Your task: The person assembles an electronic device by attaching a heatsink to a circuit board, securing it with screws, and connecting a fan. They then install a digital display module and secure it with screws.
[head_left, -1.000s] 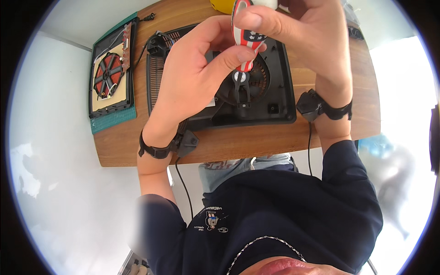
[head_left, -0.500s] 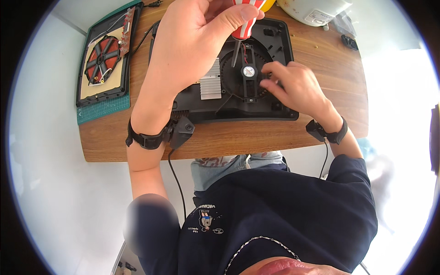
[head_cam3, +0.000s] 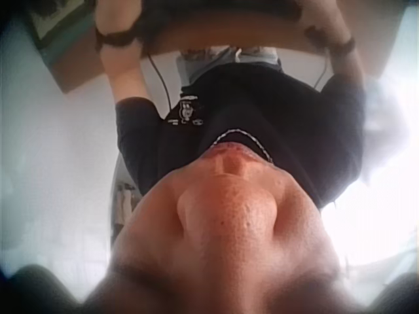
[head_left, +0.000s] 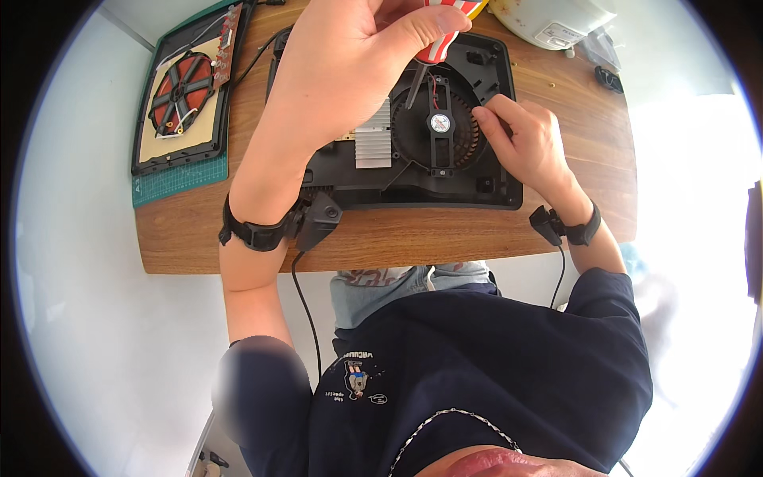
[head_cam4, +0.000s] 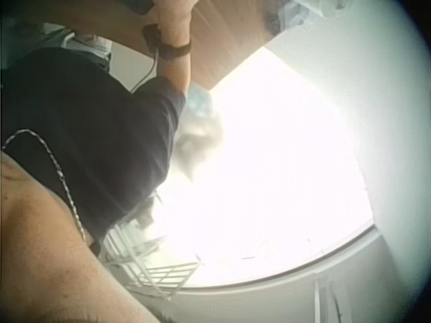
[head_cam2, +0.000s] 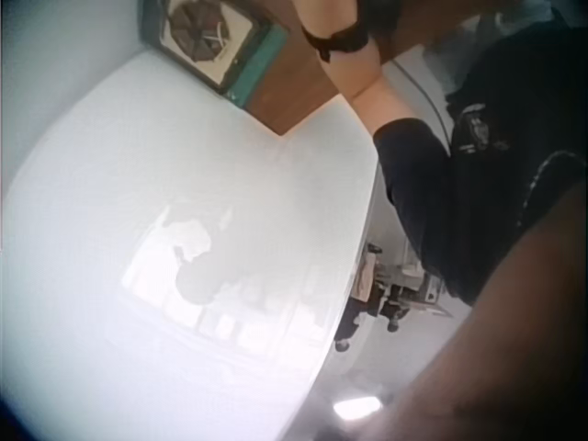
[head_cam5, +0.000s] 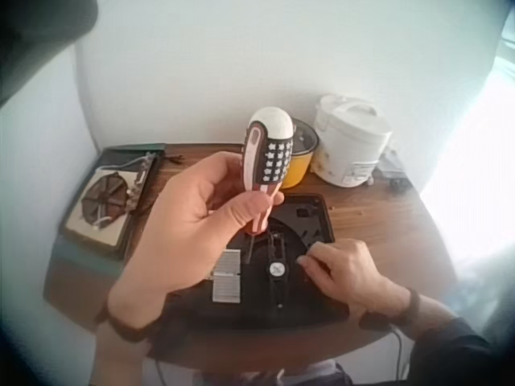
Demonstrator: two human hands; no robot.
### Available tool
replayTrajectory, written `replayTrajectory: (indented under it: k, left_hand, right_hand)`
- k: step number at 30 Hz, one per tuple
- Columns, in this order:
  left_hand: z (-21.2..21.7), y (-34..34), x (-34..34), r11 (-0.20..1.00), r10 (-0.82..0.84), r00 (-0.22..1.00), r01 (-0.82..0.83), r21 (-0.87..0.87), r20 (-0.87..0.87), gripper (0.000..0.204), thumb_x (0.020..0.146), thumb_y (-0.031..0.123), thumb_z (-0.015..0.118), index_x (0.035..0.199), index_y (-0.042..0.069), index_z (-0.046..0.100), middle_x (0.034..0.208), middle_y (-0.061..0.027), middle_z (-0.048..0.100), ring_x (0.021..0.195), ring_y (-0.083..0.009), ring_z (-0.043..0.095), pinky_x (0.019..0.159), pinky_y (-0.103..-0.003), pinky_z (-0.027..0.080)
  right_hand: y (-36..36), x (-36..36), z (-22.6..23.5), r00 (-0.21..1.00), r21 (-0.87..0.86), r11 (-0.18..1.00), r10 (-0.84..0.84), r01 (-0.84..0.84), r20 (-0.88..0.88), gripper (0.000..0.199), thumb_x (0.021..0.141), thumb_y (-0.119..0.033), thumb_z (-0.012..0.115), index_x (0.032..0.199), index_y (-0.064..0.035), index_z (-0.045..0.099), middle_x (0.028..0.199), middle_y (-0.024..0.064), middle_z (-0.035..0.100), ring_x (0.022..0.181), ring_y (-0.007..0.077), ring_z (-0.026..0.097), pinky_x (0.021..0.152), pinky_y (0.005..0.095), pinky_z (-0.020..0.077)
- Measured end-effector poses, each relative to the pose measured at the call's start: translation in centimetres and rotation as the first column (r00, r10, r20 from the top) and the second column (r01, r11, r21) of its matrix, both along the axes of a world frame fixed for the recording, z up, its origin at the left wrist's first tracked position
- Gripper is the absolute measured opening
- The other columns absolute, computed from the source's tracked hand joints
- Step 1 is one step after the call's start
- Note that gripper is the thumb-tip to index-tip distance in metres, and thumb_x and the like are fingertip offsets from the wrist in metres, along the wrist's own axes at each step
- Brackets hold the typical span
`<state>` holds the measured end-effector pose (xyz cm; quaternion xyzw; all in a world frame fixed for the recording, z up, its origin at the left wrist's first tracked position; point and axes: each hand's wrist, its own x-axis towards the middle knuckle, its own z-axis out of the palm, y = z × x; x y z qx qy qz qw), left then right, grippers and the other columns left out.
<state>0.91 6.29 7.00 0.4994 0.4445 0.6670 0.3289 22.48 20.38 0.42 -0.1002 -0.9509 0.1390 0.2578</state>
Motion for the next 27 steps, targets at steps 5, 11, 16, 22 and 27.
replayTrajectory:
  k: [5, 11, 16, 22, 27]
  left_hand:
    - [0.3, -0.2, 0.2, 0.999, 0.026, 0.999, -0.027, -0.039, -0.021, 0.025, 0.104, 0.015, 0.07, 0.116, -0.005, 0.061, 0.101, -0.0085, 0.071, 0.083, -0.0093, 0.061, 0.077, -0.024, 0.052]
    - [0.4, -0.1, 0.4, 0.999, 0.016, 1.0, -0.016, -0.042, -0.017, 0.026, 0.103, 0.016, 0.071, 0.116, -0.004, 0.061, 0.101, -0.0084, 0.071, 0.083, -0.0093, 0.061, 0.077, -0.024, 0.052]
    - [0.4, -0.2, 0.2, 0.998, 0.02, 0.999, -0.022, -0.062, -0.026, 0.027, 0.103, 0.017, 0.071, 0.117, -0.004, 0.061, 0.101, -0.0083, 0.071, 0.083, -0.0091, 0.061, 0.076, -0.024, 0.052]
    - [-0.7, 0.3, -0.2, 1.0, -0.017, 1.0, 0.016, -0.019, -0.024, 0.027, 0.103, 0.017, 0.071, 0.117, -0.005, 0.061, 0.1, -0.0074, 0.07, 0.083, -0.009, 0.061, 0.075, -0.024, 0.051]
    - [0.6, -0.2, 0.4, 0.995, 0.011, 0.997, -0.018, -0.095, -0.072, 0.027, 0.103, 0.017, 0.071, 0.117, -0.004, 0.062, 0.099, -0.006, 0.07, 0.082, -0.0091, 0.061, 0.074, -0.024, 0.051]
  right_hand:
    - [0.6, -0.1, 0.4, 0.999, -0.006, 1.0, -0.025, 0.026, 0.041, 0.024, 0.097, -0.021, 0.073, 0.081, -0.0065, 0.063, 0.062, 0.0096, 0.058, 0.055, 0.0314, 0.058, 0.051, 0.0408, 0.0446]
    - [0.8, -0.4, 0.1, 0.998, 0.061, 0.997, 0.039, -0.042, 0.055, 0.005, 0.09, -0.009, 0.07, 0.09, -0.0067, 0.065, 0.083, 0.0048, 0.068, 0.073, 0.0267, 0.062, 0.076, 0.0386, 0.0461]
    - [0.4, -0.2, -0.5, 0.996, 0.039, 0.999, 0.034, -0.037, 0.085, 0.015, 0.085, -0.003, 0.065, 0.1, -0.0069, 0.065, 0.083, 0.003, 0.068, 0.079, 0.0242, 0.063, 0.084, 0.0397, 0.0446]
    - [0.3, 0.1, -0.6, 0.991, 0.067, 0.997, 0.021, -0.03, 0.136, 0.025, 0.081, 0.001, 0.062, 0.105, -0.0073, 0.063, 0.077, 0.0045, 0.063, 0.076, 0.026, 0.062, 0.081, 0.04, 0.0442]
    - [0.4, 0.0, -1.1, 0.99, 0.027, 0.998, 0.048, -0.052, 0.132, 0.025, 0.08, 0.002, 0.06, 0.103, -0.0073, 0.06, 0.075, 0.0054, 0.061, 0.075, 0.027, 0.062, 0.08, 0.0408, 0.0437]
